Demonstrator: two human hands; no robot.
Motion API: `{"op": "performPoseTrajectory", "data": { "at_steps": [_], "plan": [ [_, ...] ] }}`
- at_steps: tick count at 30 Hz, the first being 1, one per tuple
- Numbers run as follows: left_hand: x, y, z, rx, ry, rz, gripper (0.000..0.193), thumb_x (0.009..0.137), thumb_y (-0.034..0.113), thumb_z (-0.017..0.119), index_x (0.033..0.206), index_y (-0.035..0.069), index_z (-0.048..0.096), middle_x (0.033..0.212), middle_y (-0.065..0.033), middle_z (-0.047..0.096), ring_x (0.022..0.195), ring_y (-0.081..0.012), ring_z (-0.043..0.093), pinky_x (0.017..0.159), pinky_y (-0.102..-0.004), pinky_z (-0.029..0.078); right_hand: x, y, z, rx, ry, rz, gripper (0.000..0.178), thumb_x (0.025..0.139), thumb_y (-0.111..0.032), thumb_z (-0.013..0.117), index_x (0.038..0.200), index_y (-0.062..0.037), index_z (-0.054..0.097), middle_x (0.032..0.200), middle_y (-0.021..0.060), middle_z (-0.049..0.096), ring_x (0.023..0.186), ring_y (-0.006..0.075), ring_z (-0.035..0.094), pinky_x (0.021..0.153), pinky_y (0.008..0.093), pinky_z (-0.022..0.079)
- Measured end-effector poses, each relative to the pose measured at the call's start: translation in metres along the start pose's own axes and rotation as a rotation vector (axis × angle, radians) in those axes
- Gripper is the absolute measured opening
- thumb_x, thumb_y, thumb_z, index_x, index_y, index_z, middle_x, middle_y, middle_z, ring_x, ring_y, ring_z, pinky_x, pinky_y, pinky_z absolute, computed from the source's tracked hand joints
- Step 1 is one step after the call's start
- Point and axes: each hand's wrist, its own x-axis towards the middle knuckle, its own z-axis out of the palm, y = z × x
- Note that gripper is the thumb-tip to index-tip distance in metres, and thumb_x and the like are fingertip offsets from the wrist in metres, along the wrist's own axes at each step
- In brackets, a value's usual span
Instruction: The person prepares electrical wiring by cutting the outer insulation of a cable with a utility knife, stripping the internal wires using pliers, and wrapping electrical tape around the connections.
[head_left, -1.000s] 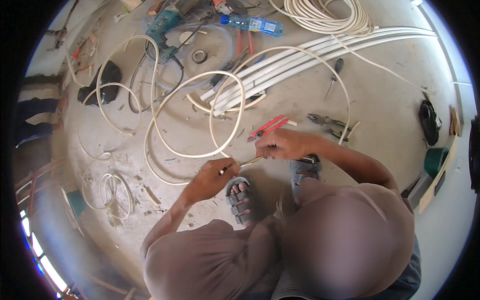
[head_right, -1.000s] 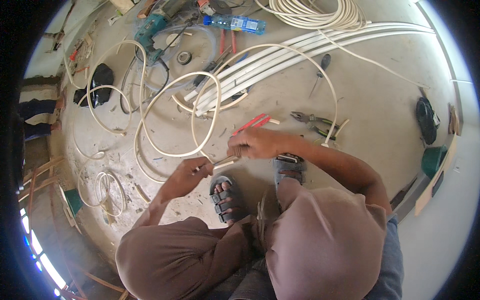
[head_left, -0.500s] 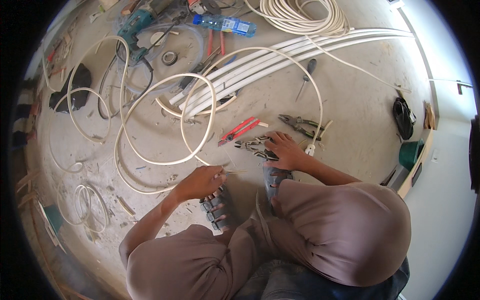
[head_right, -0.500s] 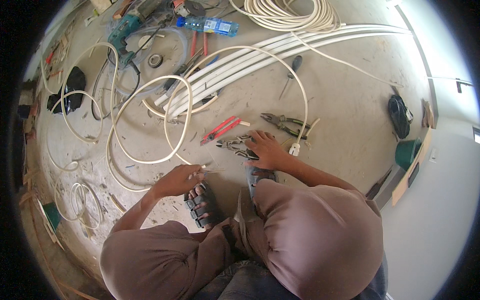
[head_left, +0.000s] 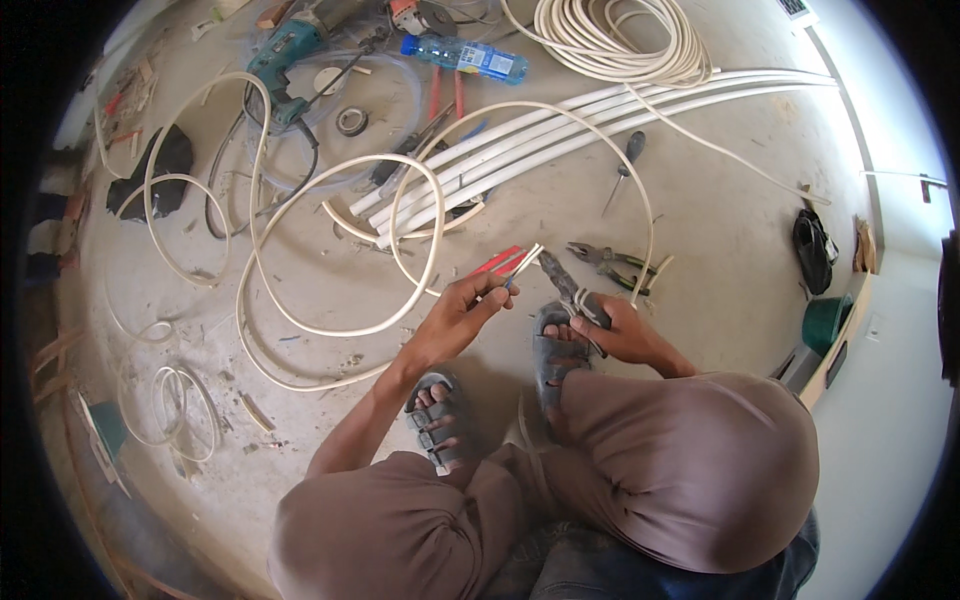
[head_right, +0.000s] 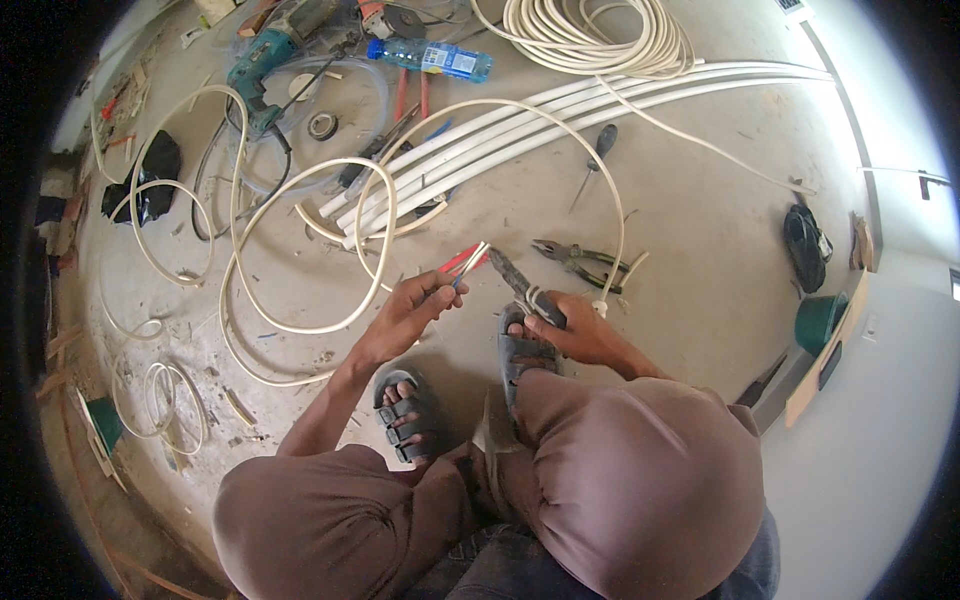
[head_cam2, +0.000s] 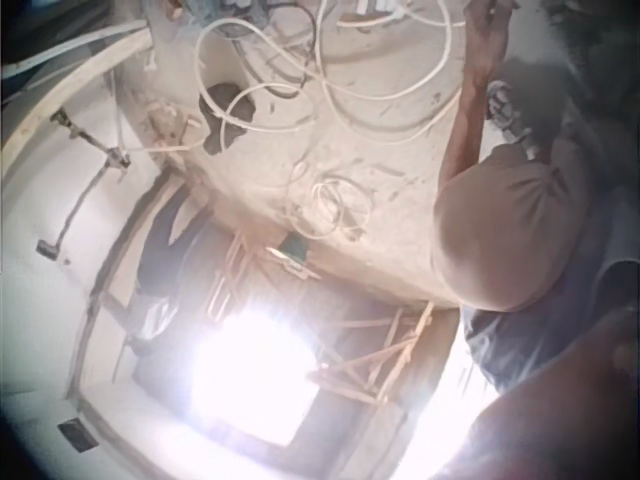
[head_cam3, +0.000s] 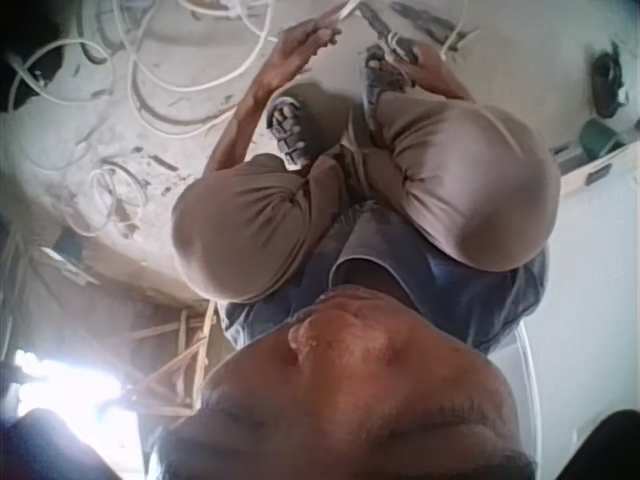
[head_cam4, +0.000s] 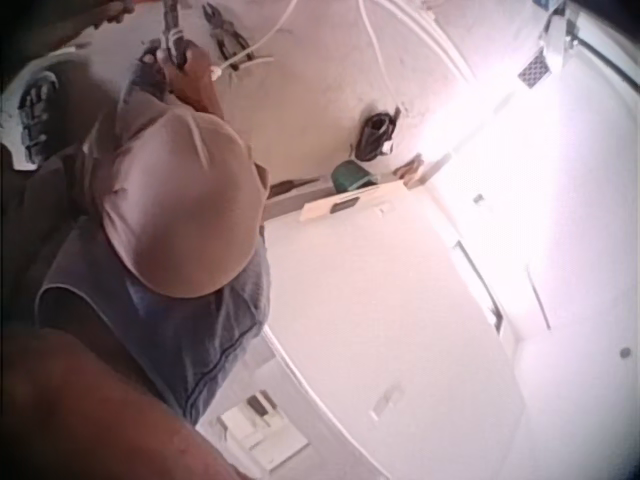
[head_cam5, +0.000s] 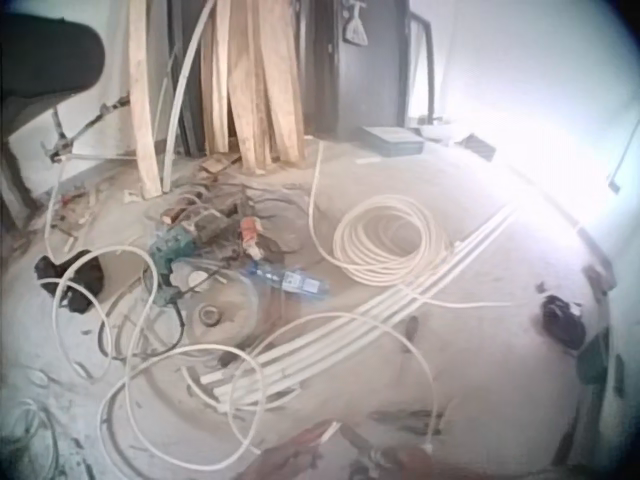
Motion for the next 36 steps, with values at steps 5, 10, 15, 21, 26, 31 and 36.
{"op": "performPoseTrajectory", "data": {
  "at_steps": [5, 10, 15, 21, 26, 31, 36],
  "plan": [
    [0.017, -0.031, 0.015, 0.06, 0.047, 0.018, 0.043, 0.104, 0.037, 0.055, 0.118, -0.002, 0.066, 0.1, -0.0095, 0.067, 0.098, -0.0156, 0.06, 0.086, -0.033, 0.047, -0.016, 0.01, 0.01, -0.149, 0.054, 0.024, 0.025, 0.097, -0.019, 0.061, 0.111, 0.0013, 0.063, 0.104, 0.02, 0.067, 0.1, 0.0319, 0.064, 0.092, 0.0425, 0.048],
    [0.028, -0.058, 0.029, 0.13, 0.095, -0.034, 0.037, 0.103, 0.035, 0.058, 0.114, 0.0, 0.067, 0.099, -0.0067, 0.068, 0.096, -0.0159, 0.061, 0.087, -0.0344, 0.048, -0.011, 0.035, 0.019, -0.157, 0.062, 0.0, 0.03, 0.092, -0.013, 0.063, 0.119, -0.0006, 0.063, 0.114, 0.0207, 0.065, 0.108, 0.0369, 0.062, 0.095, 0.0457, 0.047],
    [0.029, -0.063, 0.033, 0.214, 0.135, -0.022, 0.031, 0.102, 0.031, 0.059, 0.11, 0.002, 0.066, 0.096, -0.0068, 0.067, 0.09, -0.0161, 0.06, 0.082, -0.0342, 0.049, -0.005, 0.025, 0.019, -0.16, 0.004, -0.031, 0.03, 0.093, -0.013, 0.062, 0.121, -0.0021, 0.062, 0.116, 0.0193, 0.065, 0.109, 0.0368, 0.062, 0.098, 0.0448, 0.046],
    [0.029, -0.057, 0.035, 0.228, 0.117, -0.041, 0.029, 0.101, 0.03, 0.06, 0.108, 0.002, 0.064, 0.089, -0.0099, 0.065, 0.083, -0.0186, 0.059, 0.074, -0.0351, 0.049, 0.0, 0.023, 0.023, -0.101, -0.018, -0.035, 0.029, 0.094, -0.015, 0.061, 0.121, -0.0037, 0.062, 0.119, 0.018, 0.065, 0.112, 0.035, 0.062, 0.099, 0.0435, 0.047],
    [0.025, -0.059, 0.032, 0.317, 0.108, -0.008, 0.027, 0.101, 0.028, 0.061, 0.105, 0.001, 0.063, 0.086, -0.0125, 0.062, 0.077, -0.0211, 0.057, 0.069, -0.0359, 0.047, 0.005, 0.027, 0.026, -0.174, -0.031, -0.064, 0.029, 0.094, -0.018, 0.062, 0.12, -0.0037, 0.062, 0.118, 0.0188, 0.066, 0.113, 0.0355, 0.062, 0.098, 0.0435, 0.047],
    [0.018, -0.065, 0.031, 0.364, 0.144, 0.092, 0.026, 0.1, 0.027, 0.062, 0.105, 0.001, 0.063, 0.089, -0.013, 0.063, 0.075, -0.0231, 0.057, 0.069, -0.0369, 0.047, 0.018, 0.058, 0.04, -0.193, 0.089, -0.076, 0.036, 0.094, -0.027, 0.067, 0.121, -0.0041, 0.062, 0.119, 0.0209, 0.064, 0.111, 0.0377, 0.062, 0.098, 0.0445, 0.047],
    [0.014, -0.079, 0.031, 0.359, 0.213, 0.144, 0.027, 0.1, 0.026, 0.062, 0.109, 0.001, 0.063, 0.092, -0.0131, 0.064, 0.077, -0.024, 0.058, 0.07, -0.0369, 0.048, 0.033, 0.062, 0.048, -0.296, 0.176, -0.161, 0.04, 0.093, -0.032, 0.07, 0.122, -0.0053, 0.063, 0.112, 0.0204, 0.064, 0.105, 0.0399, 0.062, 0.092, 0.0476, 0.049]
  ]
}}
